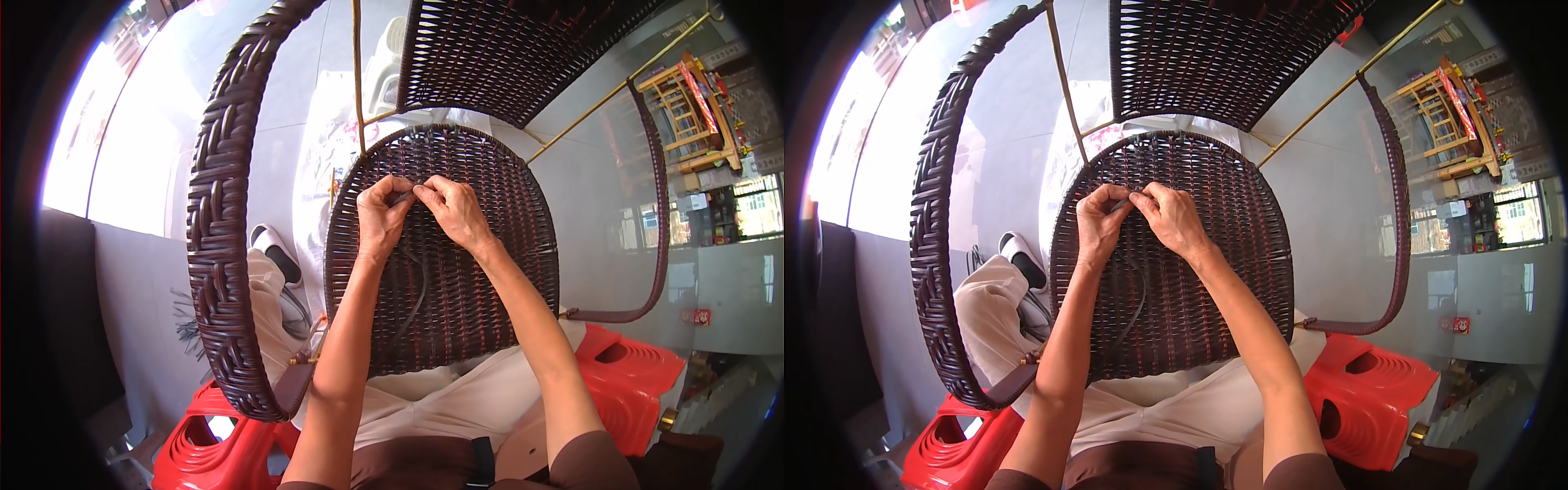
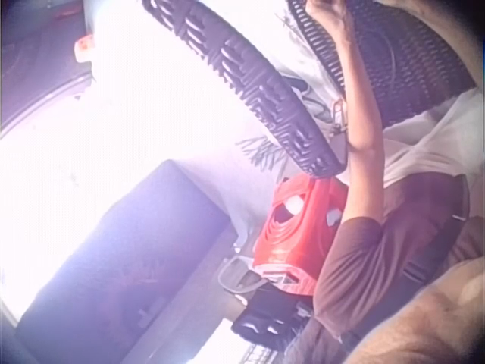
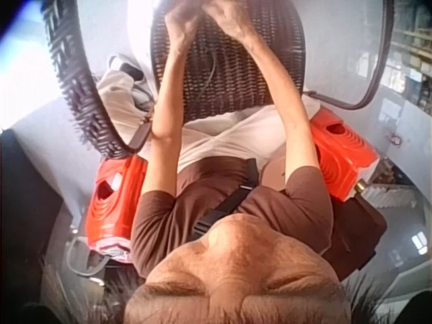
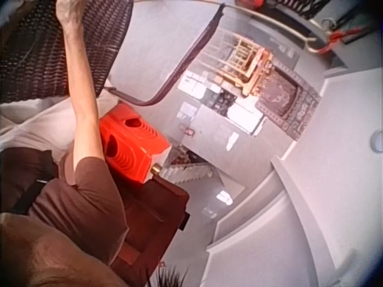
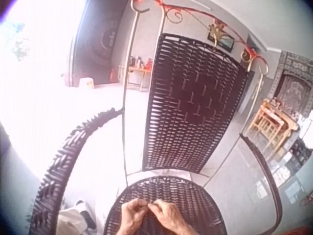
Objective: The person weaves dark plastic strips into the frame of a brown wicker-style chair, using a yellow-handled screwdriver to pry the existing material and tuck the ends into the weave.
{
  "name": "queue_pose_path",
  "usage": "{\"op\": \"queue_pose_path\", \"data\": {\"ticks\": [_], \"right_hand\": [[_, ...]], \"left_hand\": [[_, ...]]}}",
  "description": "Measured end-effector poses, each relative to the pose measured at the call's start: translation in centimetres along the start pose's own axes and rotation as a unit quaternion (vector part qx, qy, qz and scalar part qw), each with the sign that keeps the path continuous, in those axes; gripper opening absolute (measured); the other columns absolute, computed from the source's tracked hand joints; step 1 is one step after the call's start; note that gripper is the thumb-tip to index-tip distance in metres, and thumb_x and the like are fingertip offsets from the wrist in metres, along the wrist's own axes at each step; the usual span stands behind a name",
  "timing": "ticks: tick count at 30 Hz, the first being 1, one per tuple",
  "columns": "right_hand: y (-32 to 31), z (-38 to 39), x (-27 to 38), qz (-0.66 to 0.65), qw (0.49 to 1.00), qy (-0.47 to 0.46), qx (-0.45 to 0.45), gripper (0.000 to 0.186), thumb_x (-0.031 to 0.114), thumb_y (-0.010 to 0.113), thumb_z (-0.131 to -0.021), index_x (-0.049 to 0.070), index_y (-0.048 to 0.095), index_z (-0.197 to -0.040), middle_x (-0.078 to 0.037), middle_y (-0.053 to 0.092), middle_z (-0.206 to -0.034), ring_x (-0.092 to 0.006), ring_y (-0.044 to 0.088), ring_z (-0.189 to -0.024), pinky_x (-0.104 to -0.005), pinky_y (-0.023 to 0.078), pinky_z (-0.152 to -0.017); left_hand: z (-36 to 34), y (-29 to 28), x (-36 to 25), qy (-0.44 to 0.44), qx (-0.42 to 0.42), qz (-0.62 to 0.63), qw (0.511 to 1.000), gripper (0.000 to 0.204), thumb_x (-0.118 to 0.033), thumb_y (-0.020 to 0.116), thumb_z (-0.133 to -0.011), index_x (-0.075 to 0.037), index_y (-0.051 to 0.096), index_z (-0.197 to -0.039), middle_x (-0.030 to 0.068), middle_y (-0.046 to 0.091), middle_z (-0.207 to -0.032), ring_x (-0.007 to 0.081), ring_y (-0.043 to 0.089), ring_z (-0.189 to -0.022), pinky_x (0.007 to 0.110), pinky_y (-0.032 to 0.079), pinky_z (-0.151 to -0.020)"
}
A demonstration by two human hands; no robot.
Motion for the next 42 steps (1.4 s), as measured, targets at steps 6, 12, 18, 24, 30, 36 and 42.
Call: {"op": "queue_pose_path", "data": {"ticks": [6,12,18,24,30,36,42], "right_hand": [[0.2,-0.7,-0.4,-0.021,0.999,0.004,0.031,0.028,0.026,0.055,-0.086,-0.001,0.056,-0.076,-0.012,0.054,-0.055,-0.0217,0.055,-0.05,-0.0344,0.041,-0.048],[0.2,-0.1,-0.4,-0.048,0.998,-0.032,-0.011,0.026,0.022,0.056,-0.085,0.0,0.054,-0.073,-0.013,0.055,-0.055,-0.0222,0.055,-0.049,-0.0344,0.04,-0.046],[-1.4,1.1,-1.4,-0.027,0.995,-0.067,-0.073,0.023,0.019,0.056,-0.086,0.0,0.054,-0.073,-0.01,0.05,-0.05,-0.0188,0.048,-0.041,-0.0321,0.035,-0.041],[-5.3,6.1,-0.9,-0.029,0.994,0.038,-0.103,0.02,0.018,0.056,-0.085,0.0,0.055,-0.077,-0.004,0.046,-0.05,-0.0089,0.04,-0.044,-0.0263,0.033,-0.043],[-10.4,21.9,-4.1,-0.022,0.953,0.12,-0.277,0.021,0.018,0.06,-0.082,0.0,0.054,-0.089,-0.004,0.048,-0.059,-0.009,0.042,-0.051,-0.0243,0.036,-0.047],[-13.1,46.1,-9.5,0.128,0.823,0.303,-0.463,0.021,0.016,0.055,-0.086,0.002,0.052,-0.101,-0.008,0.058,-0.079,-0.0154,0.055,-0.069,-0.0292,0.044,-0.061],[-7.5,66.5,-11.8,0.254,0.69,0.591,-0.333,0.02,0.015,0.053,-0.08,0.003,0.054,-0.095,-0.02,0.058,-0.09,-0.0356,0.057,-0.084,-0.0391,0.044,-0.073]], "left_hand": [[-0.2,0.0,0.3,0.004,0.01,0.028,1.0,0.008,0.008,0.061,-0.074,0.002,0.058,-0.078,0.0016,0.059,-0.077,0.0066,0.054,-0.073,0.021,0.045,-0.069],[-0.1,0.1,0.2,0.002,0.004,-0.003,1.0,0.007,0.007,0.062,-0.075,0.002,0.059,-0.08,0.0018,0.06,-0.077,0.0064,0.054,-0.071,0.02,0.046,-0.068],[0.0,-0.2,-0.4,-0.012,-0.019,0.066,0.998,0.007,0.002,0.065,-0.075,0.0,0.059,-0.076,-0.001,0.058,-0.07,0.0036,0.051,-0.065,0.018,0.043,-0.061],[-0.4,-0.3,-1.1,0.014,-0.01,0.012,1.0,0.011,0.0,0.063,-0.076,0.0,0.056,-0.083,-0.0007,0.057,-0.077,0.0053,0.052,-0.071,0.02,0.044,-0.065],[-0.4,0.2,-1.7,0.061,-0.03,-0.122,0.99,0.019,-0.015,0.057,-0.083,-0.002,0.062,-0.096,0.0052,0.061,-0.09,0.0122,0.056,-0.08,0.024,0.045,-0.068],[-0.3,-0.7,-0.5,0.098,-0.04,-0.067,0.992,0.015,-0.017,0.056,-0.086,-0.004,0.064,-0.089,0.0006,0.063,-0.079,0.0023,0.041,-0.052,0.015,0.03,-0.045],[0.5,-2.9,-2.7,0.081,-0.153,-0.457,0.872,0.022,-0.023,0.063,-0.081,-0.002,0.066,-0.087,0.0062,0.065,-0.075,0.0119,0.057,-0.063,0.025,0.046,-0.055]]}}
Point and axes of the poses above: each hand's wrist, its own z-axis away from the middle knuckle, its own y-axis out of the palm, x = y × z, the point moved 5 cm from there along -z, towards the middle knuckle
